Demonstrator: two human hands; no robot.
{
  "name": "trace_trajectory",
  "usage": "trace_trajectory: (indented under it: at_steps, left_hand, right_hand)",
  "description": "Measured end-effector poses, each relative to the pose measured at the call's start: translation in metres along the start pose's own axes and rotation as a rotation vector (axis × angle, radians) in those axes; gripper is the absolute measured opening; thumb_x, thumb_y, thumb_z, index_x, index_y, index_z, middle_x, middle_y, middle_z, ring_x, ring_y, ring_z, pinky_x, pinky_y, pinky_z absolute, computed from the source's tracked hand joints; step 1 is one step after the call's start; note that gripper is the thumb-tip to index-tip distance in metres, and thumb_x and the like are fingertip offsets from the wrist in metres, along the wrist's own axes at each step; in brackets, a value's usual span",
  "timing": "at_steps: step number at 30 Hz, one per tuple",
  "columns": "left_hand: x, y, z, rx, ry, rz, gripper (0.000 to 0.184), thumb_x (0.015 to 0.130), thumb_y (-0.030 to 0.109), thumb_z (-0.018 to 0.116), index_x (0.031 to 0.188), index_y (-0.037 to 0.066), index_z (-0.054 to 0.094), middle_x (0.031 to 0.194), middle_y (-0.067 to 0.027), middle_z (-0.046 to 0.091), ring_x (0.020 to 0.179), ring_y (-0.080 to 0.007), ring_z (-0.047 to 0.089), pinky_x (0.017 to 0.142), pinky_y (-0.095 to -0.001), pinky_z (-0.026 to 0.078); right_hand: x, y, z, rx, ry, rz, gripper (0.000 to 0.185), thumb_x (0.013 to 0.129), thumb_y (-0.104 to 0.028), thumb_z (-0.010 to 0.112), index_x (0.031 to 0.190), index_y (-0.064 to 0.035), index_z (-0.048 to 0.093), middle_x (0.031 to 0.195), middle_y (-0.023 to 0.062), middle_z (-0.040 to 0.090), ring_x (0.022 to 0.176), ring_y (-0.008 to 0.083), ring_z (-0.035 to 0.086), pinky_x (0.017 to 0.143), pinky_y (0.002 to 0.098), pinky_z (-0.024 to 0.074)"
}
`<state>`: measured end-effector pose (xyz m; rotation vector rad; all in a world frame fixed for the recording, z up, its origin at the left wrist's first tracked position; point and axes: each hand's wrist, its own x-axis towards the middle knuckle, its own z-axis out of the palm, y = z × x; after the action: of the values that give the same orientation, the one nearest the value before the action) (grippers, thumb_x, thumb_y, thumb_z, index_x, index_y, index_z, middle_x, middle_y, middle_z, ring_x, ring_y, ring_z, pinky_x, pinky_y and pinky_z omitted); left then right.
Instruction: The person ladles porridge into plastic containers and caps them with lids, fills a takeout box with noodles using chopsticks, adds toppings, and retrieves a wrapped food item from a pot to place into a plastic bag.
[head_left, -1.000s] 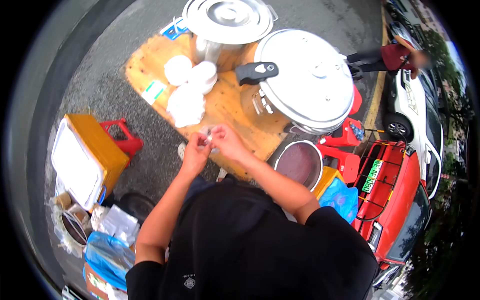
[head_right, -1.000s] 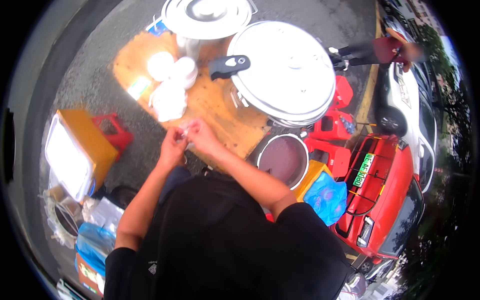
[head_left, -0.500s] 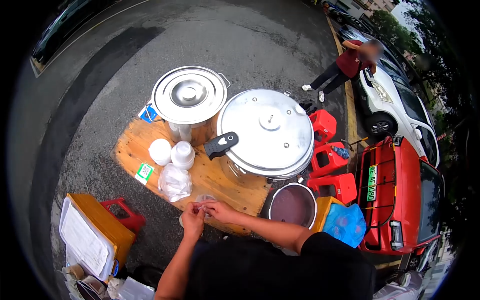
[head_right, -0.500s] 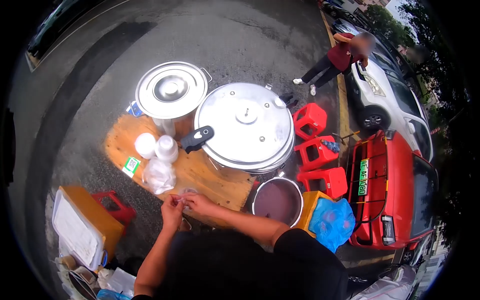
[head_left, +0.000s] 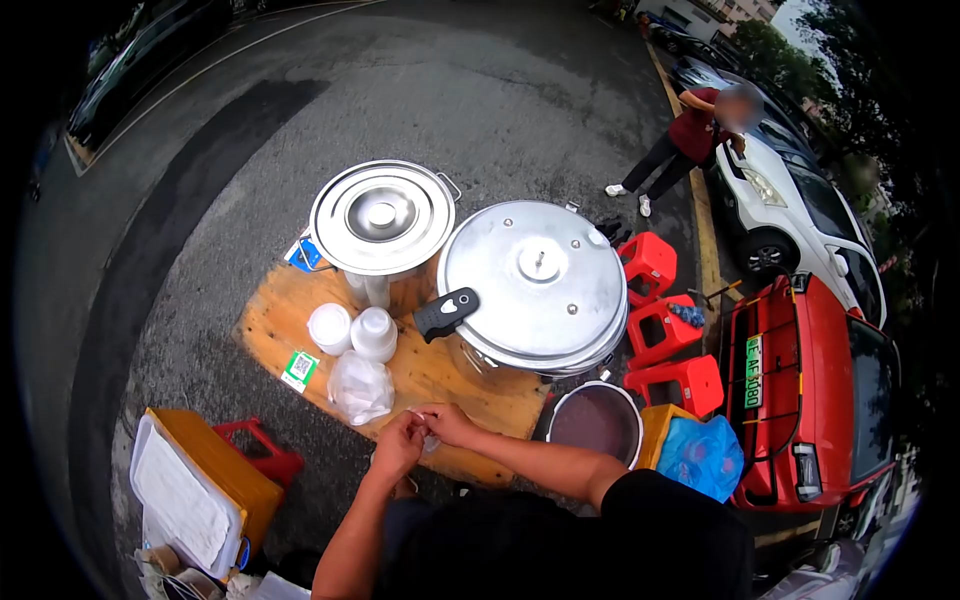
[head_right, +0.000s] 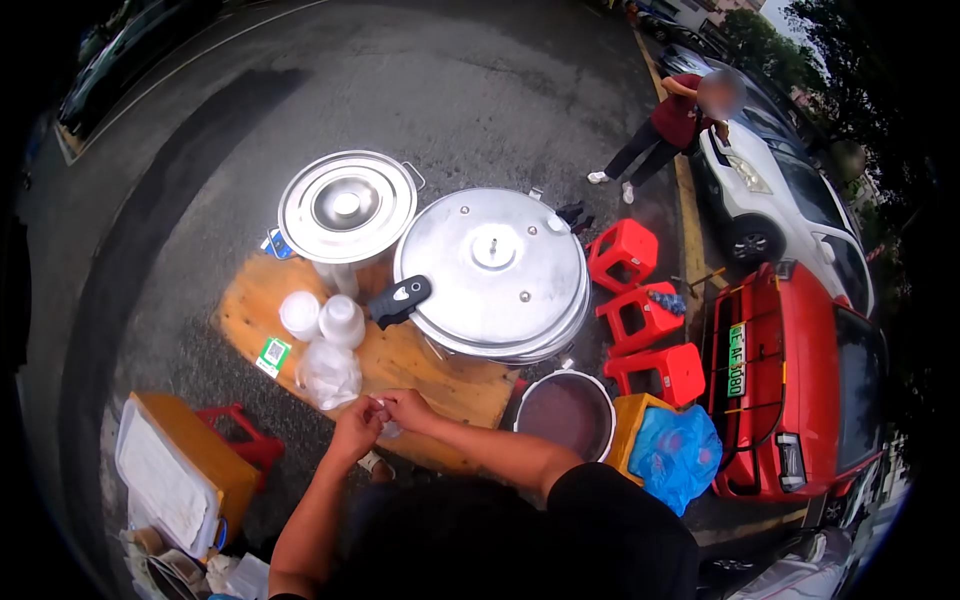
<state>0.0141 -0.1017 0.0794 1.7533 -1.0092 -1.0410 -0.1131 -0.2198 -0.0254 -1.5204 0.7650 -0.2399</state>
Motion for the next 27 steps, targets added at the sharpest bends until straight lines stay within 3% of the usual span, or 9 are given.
trace_trajectory:
  at_steps: [4,7,10,13,16,18,21,23,27]
  left_hand:
    - [-0.004,-0.004,-0.005,-0.100,-0.102,-0.129,0.017,0.088,-0.001,0.064,0.105,0.002,0.067,0.084,-0.0072,0.067,0.075,-0.0146,0.063,0.072,-0.0315,0.053]
    - [-0.007,0.012,-0.008,-0.009,-0.113,-0.049,0.017,0.088,0.000,0.065,0.106,0.002,0.068,0.086,-0.0089,0.069,0.077,-0.0157,0.065,0.073,-0.0315,0.054]
    - [0.005,0.016,-0.014,0.093,-0.152,0.074,0.015,0.089,0.000,0.065,0.103,0.001,0.068,0.086,-0.0101,0.071,0.078,-0.0172,0.067,0.073,-0.0320,0.054]
    - [0.025,-0.006,-0.017,-0.049,-0.183,0.097,0.014,0.090,-0.001,0.064,0.103,0.001,0.069,0.086,-0.0107,0.072,0.079,-0.0185,0.068,0.073,-0.0325,0.054]
    - [0.039,-0.012,-0.026,0.000,-0.159,0.031,0.013,0.092,-0.003,0.062,0.102,0.000,0.070,0.086,-0.0079,0.072,0.080,-0.0146,0.067,0.074,-0.0311,0.054]
    - [0.049,-0.018,-0.034,-0.200,-0.174,-0.039,0.011,0.093,-0.003,0.062,0.101,0.000,0.069,0.088,-0.0036,0.071,0.081,-0.0108,0.065,0.073,-0.0284,0.054]
    - [0.062,-0.052,-0.033,-0.373,-0.134,-0.034,0.013,0.091,-0.002,0.067,0.104,0.001,0.067,0.088,-0.0006,0.067,0.081,-0.0085,0.061,0.073,-0.0264,0.052]
    - [0.064,-0.054,-0.039,-0.318,-0.120,-0.076,0.014,0.090,0.000,0.068,0.104,0.002,0.065,0.095,0.0010,0.064,0.089,-0.0087,0.059,0.080,-0.0258,0.050]
    - [0.055,-0.055,-0.037,-0.514,-0.073,-0.215,0.013,0.093,0.010,0.071,0.105,0.006,0.066,0.092,0.0018,0.065,0.079,-0.0075,0.057,0.069,-0.0234,0.047]
  right_hand:
    - [0.002,-0.010,-0.009,0.194,0.017,0.184,0.022,0.095,-0.005,0.060,0.112,-0.0021,0.074,0.093,0.0096,0.075,0.078,0.0157,0.070,0.069,0.0315,0.0550]
    - [0.003,0.005,0.000,-0.107,0.032,-0.171,0.022,0.094,-0.005,0.058,0.112,-0.0029,0.071,0.093,0.0137,0.074,0.079,0.0222,0.071,0.073,0.0354,0.0552]
    - [0.001,-0.009,-0.004,-0.291,-0.195,-0.487,0.021,0.092,-0.005,0.059,0.111,-0.0028,0.068,0.095,0.0178,0.073,0.085,0.0292,0.071,0.078,0.0390,0.0547]
    - [0.012,-0.012,-0.006,-0.360,-0.288,-0.336,0.021,0.090,-0.012,0.062,0.109,-0.0032,0.066,0.097,0.0199,0.072,0.089,0.0336,0.070,0.082,0.0410,0.0537]
    - [0.017,-0.067,-0.024,-0.533,-0.521,0.025,0.025,0.090,-0.020,0.063,0.108,-0.0027,0.067,0.098,0.0196,0.073,0.092,0.0335,0.070,0.082,0.0420,0.0534]
    - [0.035,-0.050,-0.031,-0.474,-0.672,-0.135,0.021,0.090,-0.021,0.060,0.095,-0.0018,0.066,0.081,0.0126,0.068,0.077,0.0220,0.064,0.073,0.0370,0.0501]
    - [0.045,-0.021,-0.031,-0.262,-0.729,0.106,0.024,0.091,-0.021,0.061,0.100,-0.0022,0.073,0.080,-0.0031,0.065,0.075,0.0090,0.058,0.067,0.0294,0.0472]
    - [0.044,-0.040,-0.029,-0.235,-0.704,0.233,0.028,0.095,-0.033,0.067,0.096,-0.0064,0.077,0.076,-0.0042,0.062,0.069,0.0066,0.052,0.061,0.0262,0.0409]
    - [0.036,-0.043,-0.025,-0.114,-0.635,0.298,0.033,0.098,-0.041,0.070,0.091,-0.0100,0.077,0.073,-0.0057,0.057,0.067,0.0056,0.048,0.060,0.0239,0.0364]
